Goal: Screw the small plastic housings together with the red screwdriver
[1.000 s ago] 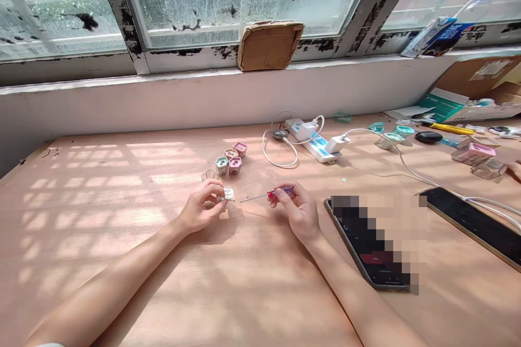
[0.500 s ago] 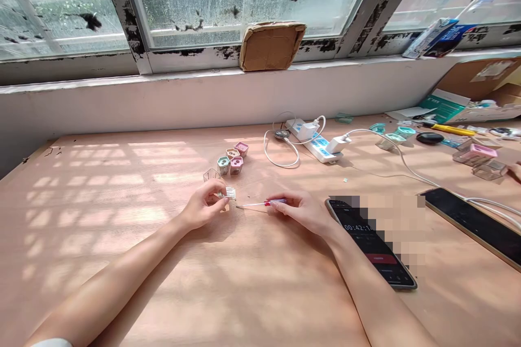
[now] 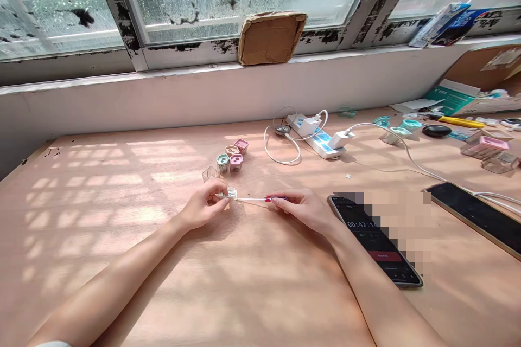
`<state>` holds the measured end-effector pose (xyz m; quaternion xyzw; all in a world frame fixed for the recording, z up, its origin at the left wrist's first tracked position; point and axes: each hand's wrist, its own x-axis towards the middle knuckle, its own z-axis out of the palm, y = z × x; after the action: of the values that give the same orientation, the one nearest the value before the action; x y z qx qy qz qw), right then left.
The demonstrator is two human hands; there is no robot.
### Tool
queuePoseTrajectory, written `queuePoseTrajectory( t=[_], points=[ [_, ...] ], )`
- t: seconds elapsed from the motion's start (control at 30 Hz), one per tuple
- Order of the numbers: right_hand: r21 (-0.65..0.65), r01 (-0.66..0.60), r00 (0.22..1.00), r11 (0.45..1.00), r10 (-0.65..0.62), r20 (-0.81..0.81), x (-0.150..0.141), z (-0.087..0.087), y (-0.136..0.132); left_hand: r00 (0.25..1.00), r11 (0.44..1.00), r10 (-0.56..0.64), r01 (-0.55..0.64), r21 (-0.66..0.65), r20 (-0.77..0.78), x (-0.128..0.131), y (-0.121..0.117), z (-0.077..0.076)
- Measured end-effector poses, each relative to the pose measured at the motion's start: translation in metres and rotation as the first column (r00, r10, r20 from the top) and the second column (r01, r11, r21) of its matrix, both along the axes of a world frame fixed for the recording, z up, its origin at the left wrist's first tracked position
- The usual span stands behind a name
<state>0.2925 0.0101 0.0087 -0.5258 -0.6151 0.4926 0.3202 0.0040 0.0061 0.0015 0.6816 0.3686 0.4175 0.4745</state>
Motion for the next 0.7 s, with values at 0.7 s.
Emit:
queuePoseTrajectory(
  t=[0.7],
  points=[
    [0.211, 0.186, 0.945, 0.96, -0.116, -0.305, 0.0013, 0.0042, 0.0005, 0.991, 0.989, -0.044, 0.061, 0.132, -0.123, -0.0037, -0.0046, -0.0032]
  ],
)
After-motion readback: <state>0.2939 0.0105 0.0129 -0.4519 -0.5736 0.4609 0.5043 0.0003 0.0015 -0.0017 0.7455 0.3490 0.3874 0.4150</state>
